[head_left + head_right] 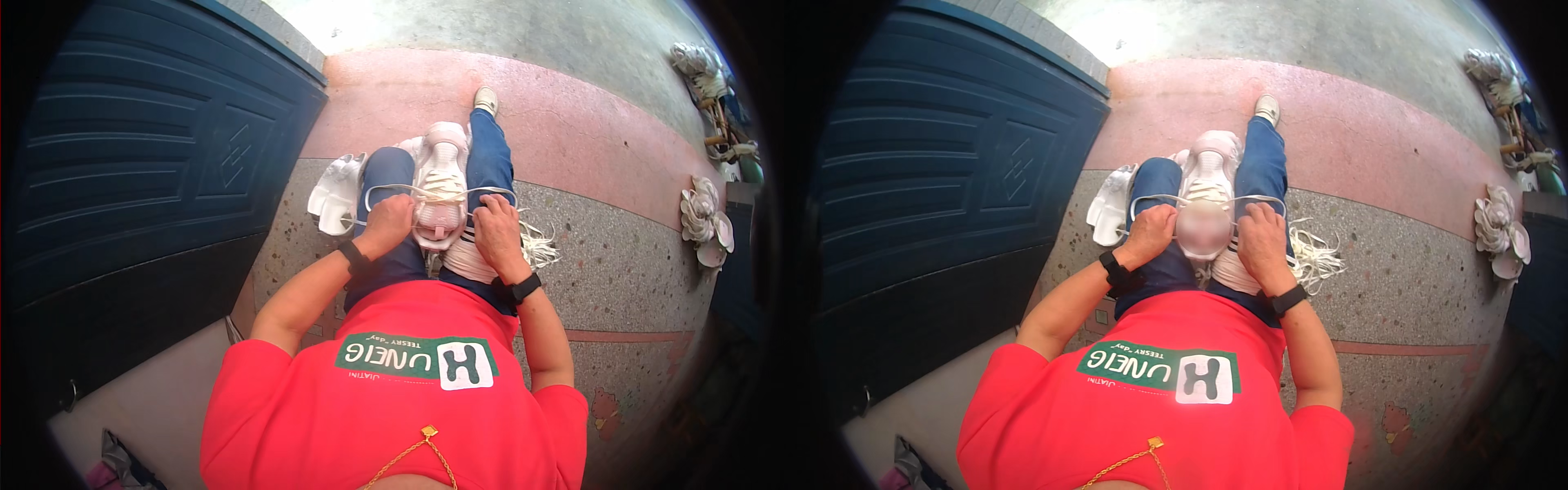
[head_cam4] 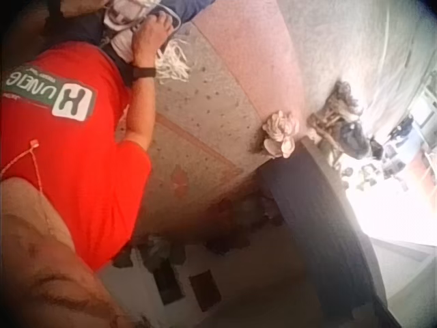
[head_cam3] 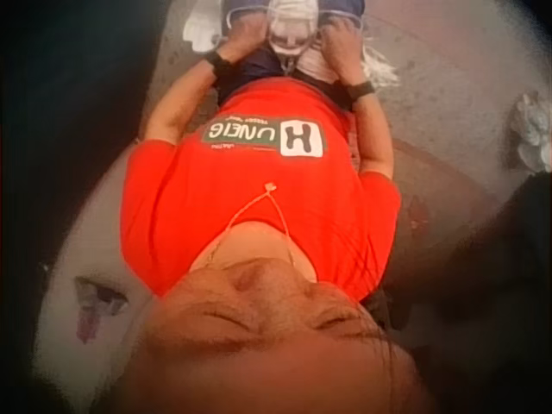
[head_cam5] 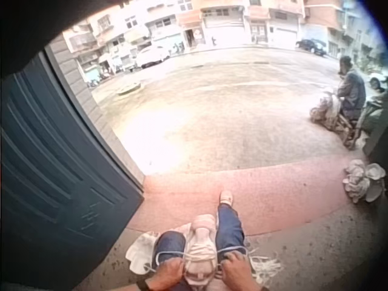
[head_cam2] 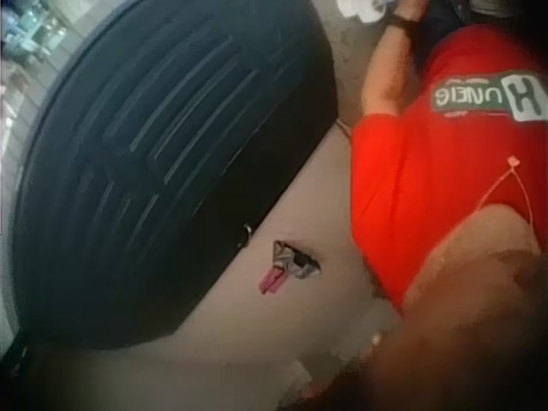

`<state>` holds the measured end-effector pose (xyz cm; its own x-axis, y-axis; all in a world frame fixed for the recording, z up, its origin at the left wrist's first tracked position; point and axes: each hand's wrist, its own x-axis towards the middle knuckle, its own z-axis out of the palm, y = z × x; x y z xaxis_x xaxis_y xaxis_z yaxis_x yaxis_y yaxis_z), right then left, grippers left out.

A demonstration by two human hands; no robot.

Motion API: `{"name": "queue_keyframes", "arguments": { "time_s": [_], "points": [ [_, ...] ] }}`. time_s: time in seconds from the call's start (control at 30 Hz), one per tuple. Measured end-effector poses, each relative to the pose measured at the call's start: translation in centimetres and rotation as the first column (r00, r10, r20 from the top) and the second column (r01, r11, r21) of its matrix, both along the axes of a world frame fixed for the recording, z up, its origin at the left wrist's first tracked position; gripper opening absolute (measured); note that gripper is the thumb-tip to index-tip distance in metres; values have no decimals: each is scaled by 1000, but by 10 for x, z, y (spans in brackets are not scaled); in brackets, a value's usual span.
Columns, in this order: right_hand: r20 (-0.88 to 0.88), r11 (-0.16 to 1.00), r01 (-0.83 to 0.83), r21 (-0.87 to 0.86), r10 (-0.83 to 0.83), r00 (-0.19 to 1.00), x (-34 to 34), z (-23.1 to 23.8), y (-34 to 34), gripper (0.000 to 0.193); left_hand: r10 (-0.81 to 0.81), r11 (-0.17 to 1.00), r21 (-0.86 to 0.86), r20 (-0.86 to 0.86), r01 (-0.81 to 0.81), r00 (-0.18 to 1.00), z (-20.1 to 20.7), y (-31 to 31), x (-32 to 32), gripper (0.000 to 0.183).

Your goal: The recorder is sitting and lacing or tying white shoe components as part of a manufacturing process.

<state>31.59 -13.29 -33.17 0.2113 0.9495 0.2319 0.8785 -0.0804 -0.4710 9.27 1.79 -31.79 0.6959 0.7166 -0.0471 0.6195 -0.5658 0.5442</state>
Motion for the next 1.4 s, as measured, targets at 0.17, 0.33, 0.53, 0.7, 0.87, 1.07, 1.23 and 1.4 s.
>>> {"name": "queue_keyframes", "arguments": {
  "time_s": [0.17,0.33,0.53,0.7,0.87,1.07,1.23,1.4],
  "points": [
    [31,999,38,21,-38,999,-1,2,4,11,10,1000,25,-136,-6,991,22,-4,9,13],
    [84,998,56,-24,-54,995,-4,4,8,12,-129,898,392,-202,201,971,32,-7,8,16],
    [31,994,27,-102,-24,999,-3,1,15,8,-111,917,366,-143,157,983,28,-17,11,23],
    [98,988,-42,-148,57,994,-8,5,20,6,-128,931,346,-1,120,992,12,-16,9,17],
    [107,988,3,-153,13,994,-18,10,17,15,-293,812,452,-229,368,928,27,-14,10,9],
    [50,992,-9,-125,15,999,-24,4,20,13,-401,676,428,-469,600,787,45,-10,19,9],
    [178,970,-139,-201,175,968,-23,11,26,8,-457,652,382,-491,655,742,42,-1,16,9],
    [253,970,-146,-196,194,948,-24,31,39,8,-490,680,506,-225,531,842,41,8,10,10]
  ]
}}
